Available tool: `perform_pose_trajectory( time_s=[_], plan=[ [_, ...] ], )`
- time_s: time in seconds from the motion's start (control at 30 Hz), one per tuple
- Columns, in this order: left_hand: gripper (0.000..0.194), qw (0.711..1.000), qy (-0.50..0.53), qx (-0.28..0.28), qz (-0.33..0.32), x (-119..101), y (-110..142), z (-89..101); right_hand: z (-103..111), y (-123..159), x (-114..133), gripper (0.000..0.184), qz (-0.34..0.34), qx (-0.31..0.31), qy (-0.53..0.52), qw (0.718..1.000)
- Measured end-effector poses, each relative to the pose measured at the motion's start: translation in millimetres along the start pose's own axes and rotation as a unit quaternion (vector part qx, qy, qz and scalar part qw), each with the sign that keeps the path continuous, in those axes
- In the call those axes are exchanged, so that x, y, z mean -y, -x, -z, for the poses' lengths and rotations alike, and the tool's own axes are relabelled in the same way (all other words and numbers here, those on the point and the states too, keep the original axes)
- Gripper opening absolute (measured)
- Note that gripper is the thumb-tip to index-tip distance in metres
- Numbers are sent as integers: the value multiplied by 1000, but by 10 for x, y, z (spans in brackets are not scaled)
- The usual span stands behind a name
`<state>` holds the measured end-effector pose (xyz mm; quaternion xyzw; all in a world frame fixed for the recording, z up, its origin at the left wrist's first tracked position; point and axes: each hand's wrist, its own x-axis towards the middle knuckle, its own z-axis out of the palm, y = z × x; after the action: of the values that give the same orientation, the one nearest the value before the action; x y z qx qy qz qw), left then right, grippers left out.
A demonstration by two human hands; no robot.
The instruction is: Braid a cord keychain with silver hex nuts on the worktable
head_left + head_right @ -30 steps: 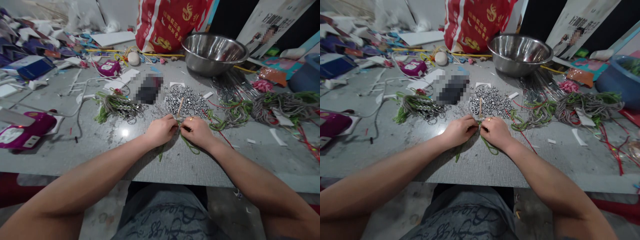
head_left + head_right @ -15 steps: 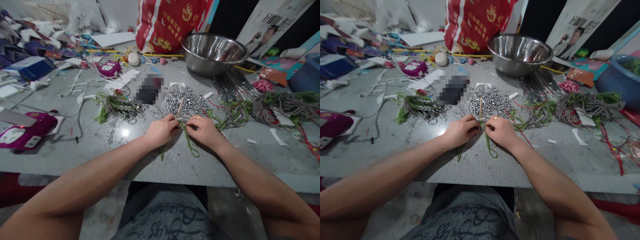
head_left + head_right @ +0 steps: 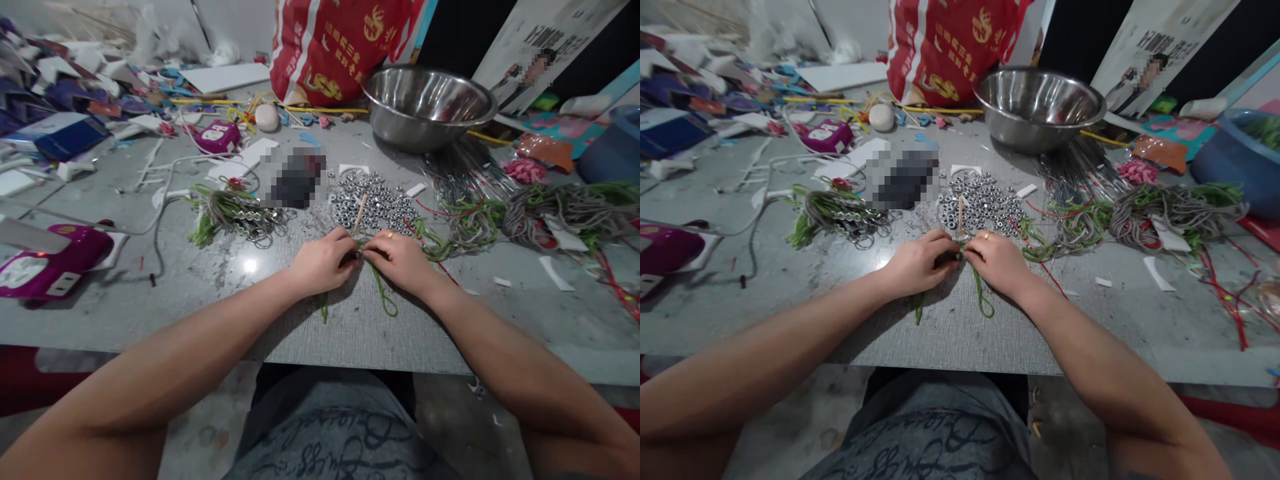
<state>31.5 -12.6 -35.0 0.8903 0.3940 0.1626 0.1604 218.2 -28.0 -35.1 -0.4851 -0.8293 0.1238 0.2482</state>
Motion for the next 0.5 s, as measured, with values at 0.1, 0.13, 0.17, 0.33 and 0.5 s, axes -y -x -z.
perform_pose_trajectory(
  time_s=[0.1,0.13,0.17,0.33,0.5],
  plan=[
    [20,999,31,-22,-28,51,-3,19,-5,-3,3,16,-3,25,20,999],
    [19,999,34,-27,-30,70,-6,16,-2,-3,4,15,-2,28,25,999],
    [18,999,34,-28,-30,87,-10,8,2,-3,5,15,0,32,30,999],
    [18,1000,19,-11,-20,110,-23,-51,-5,-1,-1,15,14,34,42,998],
    [21,1000,15,2,7,64,-19,-56,-22,1,-4,15,32,42,67,996]
  ],
)
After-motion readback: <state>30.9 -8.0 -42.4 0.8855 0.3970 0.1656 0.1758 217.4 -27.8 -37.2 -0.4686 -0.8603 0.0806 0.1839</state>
